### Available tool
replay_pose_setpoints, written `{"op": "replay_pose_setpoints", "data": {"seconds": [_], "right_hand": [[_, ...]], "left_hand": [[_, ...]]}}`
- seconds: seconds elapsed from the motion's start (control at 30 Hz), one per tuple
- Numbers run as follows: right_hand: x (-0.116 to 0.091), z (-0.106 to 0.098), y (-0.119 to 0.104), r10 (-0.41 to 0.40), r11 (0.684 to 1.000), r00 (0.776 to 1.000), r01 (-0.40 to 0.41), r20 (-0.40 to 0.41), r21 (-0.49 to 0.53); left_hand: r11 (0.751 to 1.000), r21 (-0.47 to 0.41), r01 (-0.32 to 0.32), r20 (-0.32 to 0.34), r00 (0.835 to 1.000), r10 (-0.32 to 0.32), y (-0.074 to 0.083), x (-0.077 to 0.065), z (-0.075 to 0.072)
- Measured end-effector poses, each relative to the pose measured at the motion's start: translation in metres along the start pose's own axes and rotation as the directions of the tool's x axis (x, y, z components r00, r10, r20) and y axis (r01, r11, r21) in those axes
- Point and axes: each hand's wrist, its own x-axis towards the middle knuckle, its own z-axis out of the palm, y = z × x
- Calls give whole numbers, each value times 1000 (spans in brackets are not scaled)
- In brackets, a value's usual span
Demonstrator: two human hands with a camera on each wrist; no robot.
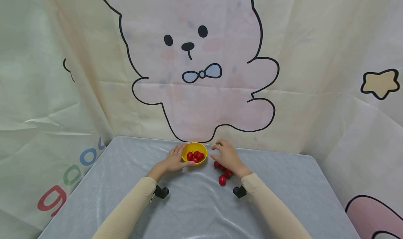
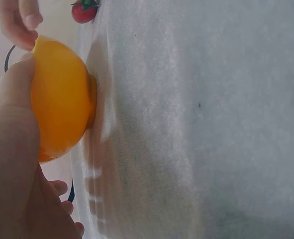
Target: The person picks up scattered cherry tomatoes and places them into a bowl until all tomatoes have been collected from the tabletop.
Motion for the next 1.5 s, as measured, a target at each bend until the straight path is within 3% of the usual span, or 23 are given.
{"op": "replay_pose_setpoints", "data": {"seconds": [0.67, 1.0, 1.5], "right_hand": [[-24, 8, 19, -30, 1000, 997, 30, 78, -7], [-24, 9, 22, 0, 1000, 989, 5, 150, -28], [-24, 10, 19, 7, 1000, 986, -2, 168, -29]], "left_hand": [[1000, -24, 16, 6, 1000, -16, 3, -3, -2], [1000, -8, 13, 15, 1000, -13, 1, -2, -1], [1000, -15, 7, 10, 1000, -7, 3, -4, -3]]}}
